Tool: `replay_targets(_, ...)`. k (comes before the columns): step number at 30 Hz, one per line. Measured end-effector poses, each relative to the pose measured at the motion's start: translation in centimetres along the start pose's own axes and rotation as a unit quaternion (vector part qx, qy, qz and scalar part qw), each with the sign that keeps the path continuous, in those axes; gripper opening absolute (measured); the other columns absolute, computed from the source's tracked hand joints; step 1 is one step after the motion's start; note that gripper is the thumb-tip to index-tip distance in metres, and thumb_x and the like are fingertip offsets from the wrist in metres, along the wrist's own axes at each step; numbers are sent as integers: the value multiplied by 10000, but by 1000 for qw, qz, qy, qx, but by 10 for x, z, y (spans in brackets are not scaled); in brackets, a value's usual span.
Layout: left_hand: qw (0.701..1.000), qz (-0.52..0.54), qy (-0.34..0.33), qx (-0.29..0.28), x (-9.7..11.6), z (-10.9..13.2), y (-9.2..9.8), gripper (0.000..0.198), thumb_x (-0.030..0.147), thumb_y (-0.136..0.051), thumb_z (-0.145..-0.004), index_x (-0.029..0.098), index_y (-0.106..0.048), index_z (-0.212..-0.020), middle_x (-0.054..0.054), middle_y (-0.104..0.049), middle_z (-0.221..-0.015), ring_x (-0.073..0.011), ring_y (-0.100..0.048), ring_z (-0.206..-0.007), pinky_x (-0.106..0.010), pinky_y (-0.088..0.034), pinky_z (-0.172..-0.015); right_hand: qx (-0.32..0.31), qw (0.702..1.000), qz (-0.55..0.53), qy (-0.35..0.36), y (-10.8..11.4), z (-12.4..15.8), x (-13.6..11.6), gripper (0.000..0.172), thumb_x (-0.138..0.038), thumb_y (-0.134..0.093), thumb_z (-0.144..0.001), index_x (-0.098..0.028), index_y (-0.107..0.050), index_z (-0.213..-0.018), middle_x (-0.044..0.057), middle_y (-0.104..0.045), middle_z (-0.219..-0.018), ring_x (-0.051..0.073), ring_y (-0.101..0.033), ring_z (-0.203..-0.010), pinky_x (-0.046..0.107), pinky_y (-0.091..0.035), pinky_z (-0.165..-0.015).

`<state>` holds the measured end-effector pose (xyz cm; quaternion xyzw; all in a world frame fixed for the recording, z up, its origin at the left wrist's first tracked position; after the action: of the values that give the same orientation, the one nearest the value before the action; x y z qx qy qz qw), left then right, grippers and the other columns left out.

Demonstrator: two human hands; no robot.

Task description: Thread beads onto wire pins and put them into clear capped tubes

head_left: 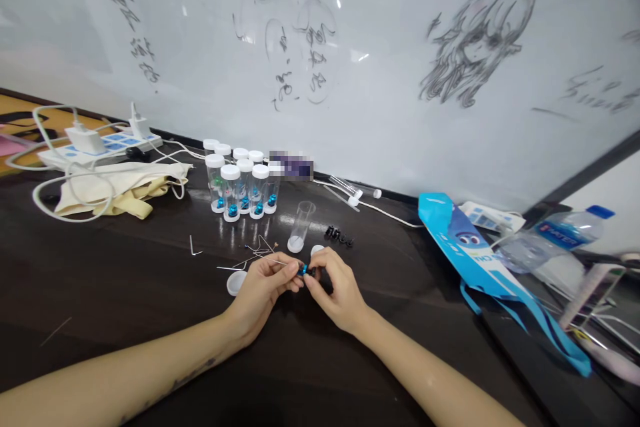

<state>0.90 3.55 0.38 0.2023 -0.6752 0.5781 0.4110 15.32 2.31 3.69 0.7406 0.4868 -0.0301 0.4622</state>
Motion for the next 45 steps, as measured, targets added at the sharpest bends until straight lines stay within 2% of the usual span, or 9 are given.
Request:
replay_targets(8, 1000, -18, 4, -6, 1, 1, -2, 135, 258, -763, -757, 135, -708, -748, -23, -673, -642, -103, -573, -598, -198, -463, -615, -24, 999, 45, -2, -1, -1, 1, 313, -278, -391, -989, -202, -460, -693, 0, -474, -626, 156, -415, -596, 315, -352, -620)
replay_targets(15, 1000, -5, -2, -1, 0, 0, -1, 122, 248, -760, -762, 137, -710, -747, -13, -665, -632, -92, -575, -586, -187, -469, -623, 1, 1000, 5, -4, -1, 0, 0, 88, -245, -531, -916, -202, -484, -855, 23, -518, -774, 167, -482, -692, 312, -404, -651)
replay_targets(22, 1000, -5, 1, -1, -1, 0, -1, 139, 260, -762, -760, 131, -710, -748, -17, -664, -622, -93, -574, -587, -185, -466, -623, 12, 999, -35, 25, 1, 0, -1, 47, -227, -531, -909, -213, -487, -911, 47, -542, -874, 176, -519, -750, 334, -446, -696)
replay_targets(24, 1000, -5, 3, -1, 0, 0, -1, 145, 264, -770, -750, 131, -711, -748, -20, -666, -624, -98, -574, -587, -190, -465, -619, 7, 999, -29, 15, 1, 1, 0, 83, -282, -503, -933, -209, -494, -894, 49, -550, -851, 185, -520, -750, 344, -441, -701)
replay_targets(28, 1000, -8, 10, -6, 1, 2, -2, 145, 266, -777, -743, 138, -708, -742, -19, -667, -624, -102, -576, -592, -195, -462, -618, -16, 1000, 0, -12, 1, 1, 4, 289, -426, -391, -981, -202, -507, -841, 47, -558, -792, 194, -502, -734, 353, -414, -703)
replay_targets(30, 1000, -9, 12, -9, 1, 2, -3, 143, 268, -771, -749, 141, -706, -737, -17, -666, -620, -100, -576, -593, -193, -460, -620, -28, 999, 19, -15, 0, 0, 3, 326, -423, -364, -994, -200, -503, -800, 41, -554, -765, 188, -487, -713, 348, -397, -695)
replay_targets(38, 1000, -8, 1, -2, 1, 0, -1, 141, 266, -767, -751, 137, -712, -746, -11, -660, -624, -95, -571, -593, -193, -464, -634, -8, 1000, 4, 5, 0, -1, -3, 85, -284, -483, -931, -210, -488, -888, 39, -532, -804, 192, -505, -733, 337, -417, -688)
replay_targets(41, 1000, -4, 3, -4, 1, 1, -1, 140, 265, -767, -753, 138, -709, -743, -11, -663, -625, -93, -573, -594, -191, -467, -638, -15, 1000, -1, -11, 1, -1, 0, 129, -333, -479, -937, -207, -493, -909, 47, -548, -840, 194, -509, -748, 344, -415, -704)
replay_targets(45, 1000, -7, 3, -2, 0, 1, -1, 139, 260, -771, -750, 135, -710, -748, -21, -673, -641, -100, -582, -601, -196, -469, -623, -25, 999, 30, -25, 0, 0, 2, 252, -342, -406, -982, -203, -483, -787, 31, -540, -755, 183, -473, -701, 337, -385, -683)
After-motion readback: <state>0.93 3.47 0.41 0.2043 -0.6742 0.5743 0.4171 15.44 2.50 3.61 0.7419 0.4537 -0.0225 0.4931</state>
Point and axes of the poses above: each hand's wrist, its own z-axis away from the middle knuckle, its own y-axis out of the back of the hand, x = y × z, the point moved 4 cm from there along -z, towards the middle knuckle
